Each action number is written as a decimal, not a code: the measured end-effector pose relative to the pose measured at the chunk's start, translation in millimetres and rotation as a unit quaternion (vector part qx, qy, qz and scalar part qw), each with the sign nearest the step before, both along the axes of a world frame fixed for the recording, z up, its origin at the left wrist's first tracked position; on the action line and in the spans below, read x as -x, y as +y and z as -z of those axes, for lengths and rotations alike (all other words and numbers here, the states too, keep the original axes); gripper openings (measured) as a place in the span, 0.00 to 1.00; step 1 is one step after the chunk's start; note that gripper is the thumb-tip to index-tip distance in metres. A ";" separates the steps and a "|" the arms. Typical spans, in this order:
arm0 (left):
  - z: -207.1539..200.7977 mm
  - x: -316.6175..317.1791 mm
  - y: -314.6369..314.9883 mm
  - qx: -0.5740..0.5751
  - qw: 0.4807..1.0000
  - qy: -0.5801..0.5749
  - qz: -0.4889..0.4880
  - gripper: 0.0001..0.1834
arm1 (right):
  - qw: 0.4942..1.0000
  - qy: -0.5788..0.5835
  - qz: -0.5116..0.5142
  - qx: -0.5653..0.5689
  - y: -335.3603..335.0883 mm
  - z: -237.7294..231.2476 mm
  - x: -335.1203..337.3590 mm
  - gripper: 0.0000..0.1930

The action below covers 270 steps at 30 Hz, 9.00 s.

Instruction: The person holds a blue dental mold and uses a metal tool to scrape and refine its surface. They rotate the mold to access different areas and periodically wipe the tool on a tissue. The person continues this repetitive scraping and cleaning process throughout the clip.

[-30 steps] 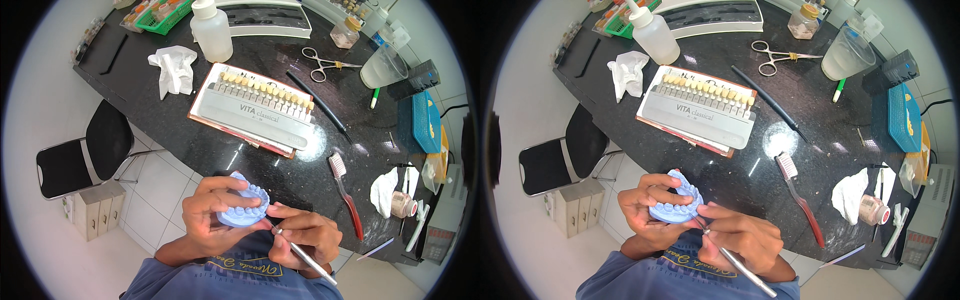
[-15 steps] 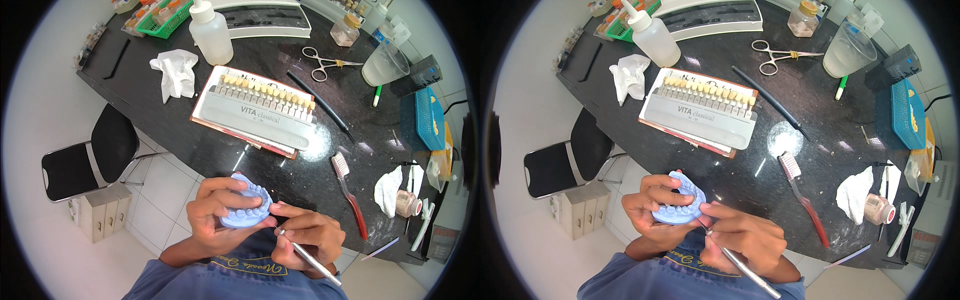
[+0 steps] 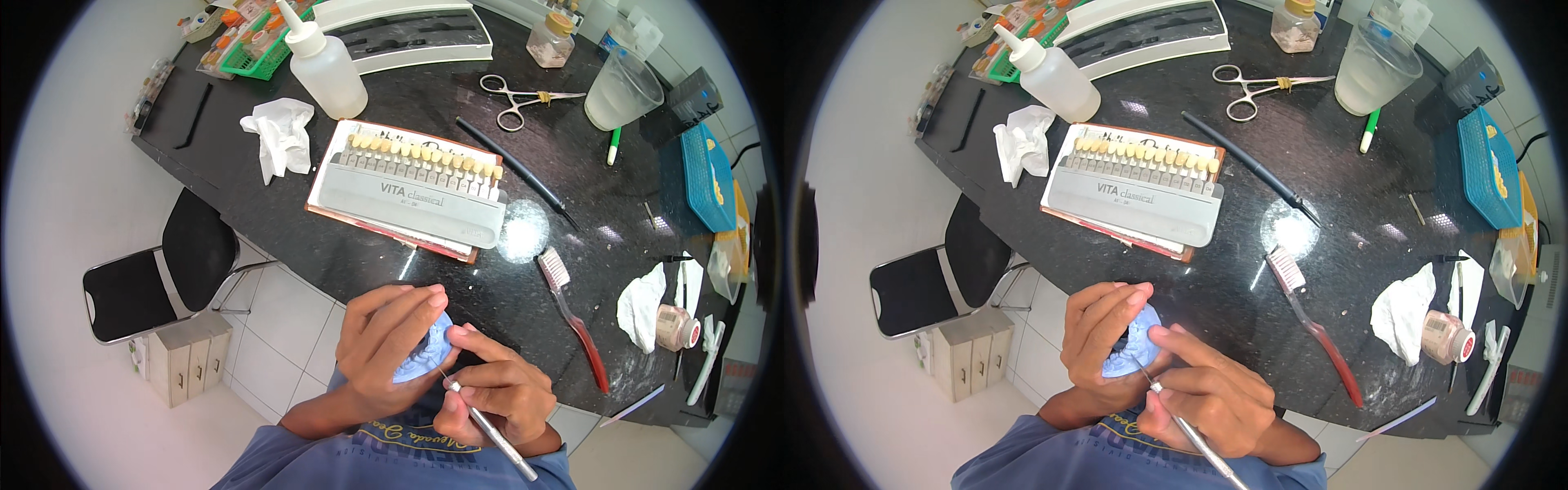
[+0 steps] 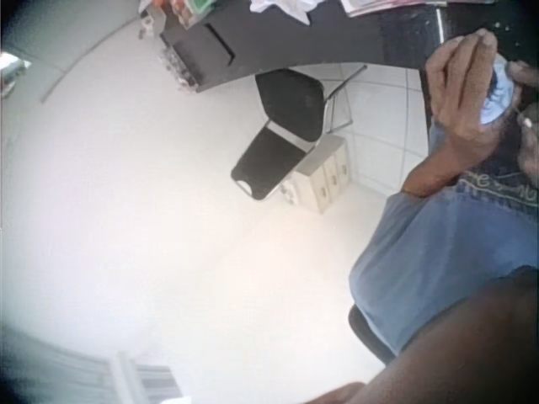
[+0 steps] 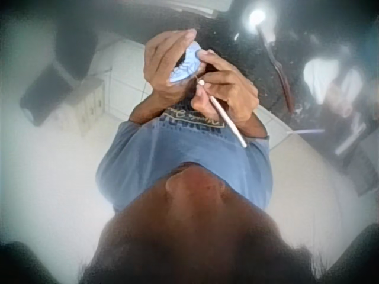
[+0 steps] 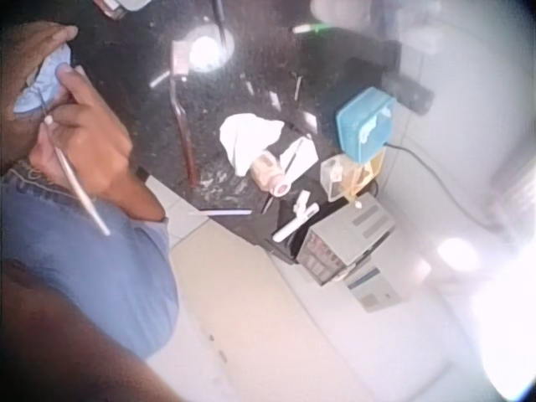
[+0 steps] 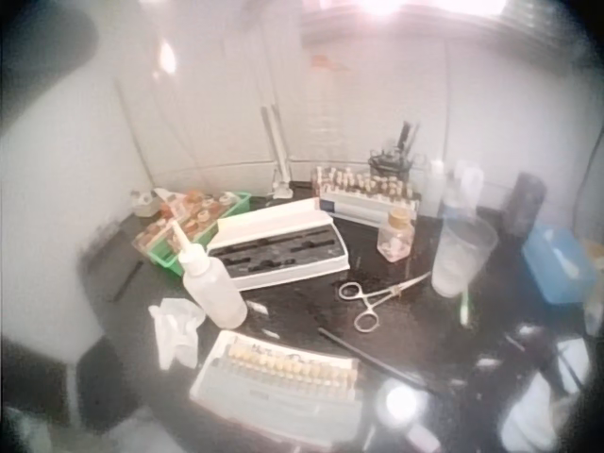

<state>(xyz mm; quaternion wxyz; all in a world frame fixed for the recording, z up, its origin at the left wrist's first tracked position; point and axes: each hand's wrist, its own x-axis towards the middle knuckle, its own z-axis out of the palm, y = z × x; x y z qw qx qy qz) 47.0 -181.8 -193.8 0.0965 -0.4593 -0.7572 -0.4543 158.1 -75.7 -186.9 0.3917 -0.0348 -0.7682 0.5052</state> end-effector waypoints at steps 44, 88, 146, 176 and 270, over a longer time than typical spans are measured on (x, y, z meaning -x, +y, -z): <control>-8.3 -5.4 6.4 0.028 0.998 -0.057 -0.018 0.23 | 0.996 -0.003 0.089 0.001 -8.9 0.6 5.1 0.13; -1.5 -7.4 -67.8 -0.169 0.833 -0.496 0.177 0.45 | 0.844 -0.323 0.326 -0.278 33.8 -28.2 -55.5 0.12; 11.2 -4.6 -69.6 -0.251 0.778 -0.535 0.213 0.27 | 0.988 -0.070 0.101 -0.092 -1.9 -14.7 -22.8 0.23; 3.0 -18.7 -43.2 -0.308 0.695 -0.640 0.112 0.30 | 0.999 -0.027 -0.021 -0.018 -15.5 -15.6 21.1 0.11; 0.8 2.7 -55.5 -0.260 0.641 -0.704 0.159 0.31 | 0.985 -0.065 -0.137 -0.078 5.9 -29.3 26.9 0.13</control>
